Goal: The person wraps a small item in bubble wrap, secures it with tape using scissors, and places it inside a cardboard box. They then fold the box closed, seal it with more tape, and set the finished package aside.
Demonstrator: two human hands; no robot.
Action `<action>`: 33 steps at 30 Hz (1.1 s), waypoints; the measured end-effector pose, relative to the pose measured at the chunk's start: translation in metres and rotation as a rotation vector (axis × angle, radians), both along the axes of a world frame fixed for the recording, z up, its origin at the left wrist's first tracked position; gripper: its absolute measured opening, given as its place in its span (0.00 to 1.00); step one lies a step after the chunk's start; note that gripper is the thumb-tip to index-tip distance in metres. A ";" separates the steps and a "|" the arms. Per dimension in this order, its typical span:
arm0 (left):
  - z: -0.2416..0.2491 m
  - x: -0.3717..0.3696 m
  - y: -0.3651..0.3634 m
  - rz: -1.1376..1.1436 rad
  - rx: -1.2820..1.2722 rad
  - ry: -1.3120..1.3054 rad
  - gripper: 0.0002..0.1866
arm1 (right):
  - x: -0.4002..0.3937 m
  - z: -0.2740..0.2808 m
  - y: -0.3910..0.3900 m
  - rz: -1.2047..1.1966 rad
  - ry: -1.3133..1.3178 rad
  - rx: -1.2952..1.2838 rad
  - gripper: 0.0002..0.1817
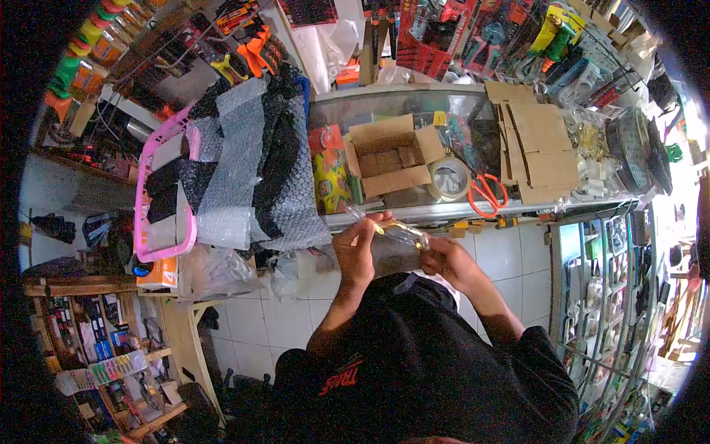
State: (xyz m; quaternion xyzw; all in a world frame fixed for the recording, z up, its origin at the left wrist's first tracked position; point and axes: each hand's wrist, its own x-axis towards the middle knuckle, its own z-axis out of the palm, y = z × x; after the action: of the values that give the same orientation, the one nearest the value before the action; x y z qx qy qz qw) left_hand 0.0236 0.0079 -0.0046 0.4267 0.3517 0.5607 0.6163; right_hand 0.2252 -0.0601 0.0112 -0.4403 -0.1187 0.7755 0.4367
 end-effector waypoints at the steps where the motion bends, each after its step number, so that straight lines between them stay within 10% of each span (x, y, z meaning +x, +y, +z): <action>1: -0.002 0.002 0.001 0.062 -0.044 -0.017 0.18 | -0.004 0.006 0.000 -0.030 -0.158 0.049 0.11; 7: 0.003 0.007 0.005 0.274 -0.157 0.002 0.17 | -0.012 0.037 -0.001 0.074 -1.074 0.702 0.26; 13: 0.013 0.015 -0.004 0.211 -0.241 -0.014 0.16 | -0.007 0.005 0.000 -0.009 -1.435 0.851 0.16; 19: 0.017 0.009 -0.010 0.070 -0.038 0.124 0.17 | -0.003 0.007 0.004 -0.124 -1.299 0.784 0.09; 22: 0.009 0.001 -0.007 -0.061 0.050 0.109 0.20 | 0.006 -0.004 0.005 0.103 -0.813 0.320 0.11; 25: 0.001 0.000 -0.005 -0.212 0.020 0.018 0.18 | 0.001 0.002 0.009 -0.183 -0.212 -0.066 0.15; 33: 0.002 0.004 -0.002 0.041 -0.139 -0.091 0.17 | -0.003 0.012 0.003 0.026 -0.668 0.375 0.17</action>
State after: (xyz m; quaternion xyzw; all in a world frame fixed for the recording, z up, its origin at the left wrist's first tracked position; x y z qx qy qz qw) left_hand 0.0272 0.0060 -0.0031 0.3496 0.3700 0.5663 0.6483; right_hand 0.2222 -0.0570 0.0236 -0.5797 -0.3998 0.5594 0.4372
